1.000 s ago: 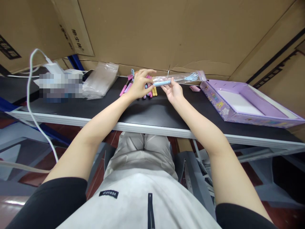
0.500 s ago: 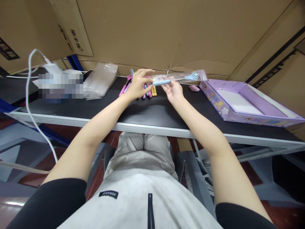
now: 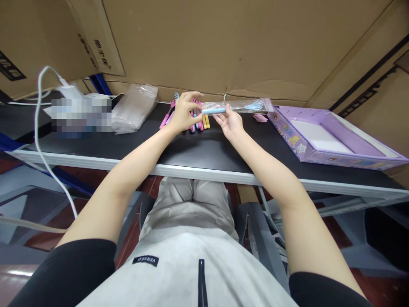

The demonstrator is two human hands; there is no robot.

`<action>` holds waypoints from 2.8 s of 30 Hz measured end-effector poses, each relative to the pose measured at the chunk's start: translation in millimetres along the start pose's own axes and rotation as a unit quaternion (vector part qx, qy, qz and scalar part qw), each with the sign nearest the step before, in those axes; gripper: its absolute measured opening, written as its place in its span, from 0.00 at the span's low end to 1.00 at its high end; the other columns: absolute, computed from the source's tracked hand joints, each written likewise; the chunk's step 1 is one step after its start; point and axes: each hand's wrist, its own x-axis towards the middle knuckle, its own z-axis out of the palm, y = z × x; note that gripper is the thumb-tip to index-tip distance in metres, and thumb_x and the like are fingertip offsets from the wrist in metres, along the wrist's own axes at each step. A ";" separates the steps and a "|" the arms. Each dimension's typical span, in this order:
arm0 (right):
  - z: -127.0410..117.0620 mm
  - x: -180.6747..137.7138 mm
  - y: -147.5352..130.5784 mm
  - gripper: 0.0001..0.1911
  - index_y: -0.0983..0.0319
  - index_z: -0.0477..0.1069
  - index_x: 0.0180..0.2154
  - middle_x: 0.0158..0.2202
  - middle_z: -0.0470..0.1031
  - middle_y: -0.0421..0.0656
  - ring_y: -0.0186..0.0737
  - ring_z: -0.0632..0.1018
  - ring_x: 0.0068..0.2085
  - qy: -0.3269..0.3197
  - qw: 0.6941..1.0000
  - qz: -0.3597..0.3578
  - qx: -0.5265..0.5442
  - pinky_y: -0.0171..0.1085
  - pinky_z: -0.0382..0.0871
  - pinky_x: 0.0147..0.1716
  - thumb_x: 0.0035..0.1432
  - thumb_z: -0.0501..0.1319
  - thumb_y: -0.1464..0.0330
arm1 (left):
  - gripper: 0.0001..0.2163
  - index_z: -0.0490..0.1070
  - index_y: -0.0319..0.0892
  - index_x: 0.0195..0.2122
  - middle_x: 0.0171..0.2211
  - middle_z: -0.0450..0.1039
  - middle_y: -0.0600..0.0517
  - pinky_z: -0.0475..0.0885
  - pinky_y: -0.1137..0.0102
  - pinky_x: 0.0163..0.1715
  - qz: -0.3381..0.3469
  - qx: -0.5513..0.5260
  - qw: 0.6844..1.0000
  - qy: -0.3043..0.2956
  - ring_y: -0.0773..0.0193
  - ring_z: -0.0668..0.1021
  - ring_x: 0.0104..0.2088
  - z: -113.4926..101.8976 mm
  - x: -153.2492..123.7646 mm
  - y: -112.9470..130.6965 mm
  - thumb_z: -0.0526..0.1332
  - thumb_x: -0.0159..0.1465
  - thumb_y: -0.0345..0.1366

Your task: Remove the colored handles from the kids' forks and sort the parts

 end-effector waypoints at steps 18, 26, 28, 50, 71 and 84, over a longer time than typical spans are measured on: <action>-11.0 17.4 -4.4 0.15 0.59 0.66 0.37 0.35 0.81 0.40 0.37 0.86 0.43 0.029 0.999 -0.034 -0.024 0.41 0.85 0.50 0.70 0.67 0.58 | 0.04 0.77 0.47 0.27 0.64 0.77 0.45 0.65 0.48 0.70 0.001 -0.063 0.998 0.015 0.44 0.73 0.67 -19.2 0.6 -5.8 0.69 0.58 0.34; -18.8 26.7 -10.8 0.13 0.59 0.67 0.38 0.38 0.82 0.42 0.37 0.86 0.44 0.047 0.997 -0.049 -0.026 0.41 0.85 0.49 0.70 0.67 0.60 | 0.01 0.75 0.46 0.30 0.64 0.76 0.45 0.65 0.47 0.69 -0.001 -0.016 1.000 0.005 0.44 0.72 0.68 -25.7 -1.9 -9.0 0.67 0.56 0.35; -19.0 27.3 -10.4 0.12 0.59 0.67 0.38 0.37 0.82 0.41 0.36 0.86 0.44 0.050 0.998 -0.040 -0.017 0.40 0.85 0.49 0.71 0.66 0.62 | 0.02 0.73 0.45 0.30 0.66 0.74 0.44 0.63 0.46 0.69 0.005 -0.001 1.000 -0.009 0.42 0.71 0.68 -24.2 -2.4 -8.2 0.66 0.57 0.35; -38.8 45.4 -40.1 0.15 0.59 0.72 0.42 0.44 0.81 0.46 0.44 0.85 0.51 0.085 0.988 -0.088 -0.090 0.50 0.83 0.52 0.68 0.63 0.53 | 0.10 0.72 0.47 0.33 0.65 0.75 0.43 0.59 0.41 0.68 -0.013 0.021 0.999 -0.030 0.36 0.69 0.67 -29.6 -2.0 -20.9 0.67 0.64 0.46; -69.3 63.4 -67.2 0.15 0.59 0.72 0.34 0.44 0.81 0.46 0.48 0.83 0.53 0.123 0.968 -0.139 -0.169 0.52 0.81 0.51 0.62 0.66 0.54 | 0.13 0.82 0.44 0.43 0.54 0.80 0.37 0.50 0.30 0.69 -0.089 0.077 0.993 -0.010 0.30 0.72 0.65 1.3 -14.8 -16.1 0.62 0.61 0.38; -43.2 34.8 -55.4 0.08 0.59 0.69 0.34 0.39 0.80 0.41 0.42 0.81 0.46 0.043 0.981 -0.102 -0.158 0.54 0.81 0.53 0.63 0.66 0.64 | 0.11 0.76 0.44 0.39 0.51 0.79 0.37 0.63 0.39 0.66 -0.142 0.036 0.989 0.010 0.34 0.74 0.63 10.4 -14.8 -37.5 0.65 0.64 0.46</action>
